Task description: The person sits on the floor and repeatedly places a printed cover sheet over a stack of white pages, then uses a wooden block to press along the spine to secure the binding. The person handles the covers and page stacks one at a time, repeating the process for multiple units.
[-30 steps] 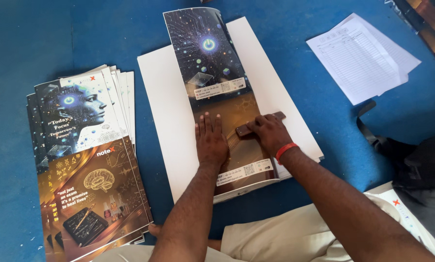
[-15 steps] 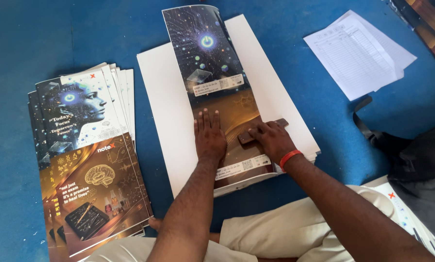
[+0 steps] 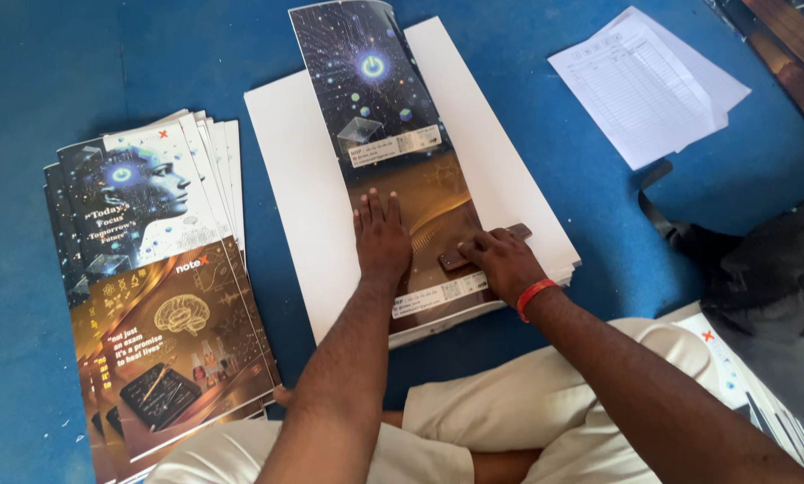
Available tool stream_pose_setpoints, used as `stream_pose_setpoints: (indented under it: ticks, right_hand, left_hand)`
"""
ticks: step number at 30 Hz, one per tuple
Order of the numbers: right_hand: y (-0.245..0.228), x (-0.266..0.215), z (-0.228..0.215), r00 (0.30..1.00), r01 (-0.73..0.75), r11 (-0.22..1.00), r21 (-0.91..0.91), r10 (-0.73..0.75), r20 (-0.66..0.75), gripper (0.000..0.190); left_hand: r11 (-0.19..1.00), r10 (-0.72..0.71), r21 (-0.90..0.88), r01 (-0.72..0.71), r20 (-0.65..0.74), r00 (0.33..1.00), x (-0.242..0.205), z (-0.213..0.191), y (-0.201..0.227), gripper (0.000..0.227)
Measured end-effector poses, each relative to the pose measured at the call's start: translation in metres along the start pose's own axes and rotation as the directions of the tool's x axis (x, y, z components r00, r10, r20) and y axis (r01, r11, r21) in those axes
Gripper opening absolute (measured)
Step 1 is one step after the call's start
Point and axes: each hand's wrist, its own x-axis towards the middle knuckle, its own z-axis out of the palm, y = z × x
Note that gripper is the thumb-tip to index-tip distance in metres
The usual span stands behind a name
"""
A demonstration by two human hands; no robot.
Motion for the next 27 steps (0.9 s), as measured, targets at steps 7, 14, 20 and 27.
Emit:
stream_pose_setpoints:
  ticks: [7,14,20,27]
  right_hand:
    - [-0.007,-0.017,-0.002,1.0,0.006,1.0,0.014,-0.007,0.017,0.058]
    - [-0.007,-0.027,0.004,1.0,0.017,1.0,0.022,-0.018,0.012,0.055]
    - [-0.008,-0.036,0.005,0.998,-0.007,1.0,-0.001,0.007,0.061,0.037]
    - [-0.014,-0.059,0.002,0.991,0.012,0.999,-0.03,-0.008,0.137,0.047]
  left_hand:
    - [0.995,-0.085,-0.021,0.095,0.288,0.954,0.019,-0.021,0.004,0.077]
    - [0.988,-0.151,0.118,0.101,0.573,0.805,0.034,-0.054,0.014,0.138]
    - [0.983,-0.181,0.12,0.137,0.556,0.811,0.034,-0.043,0.014,0.14]
    - [0.983,-0.183,0.09,0.16,0.554,0.812,0.032,-0.041,0.011,0.139]
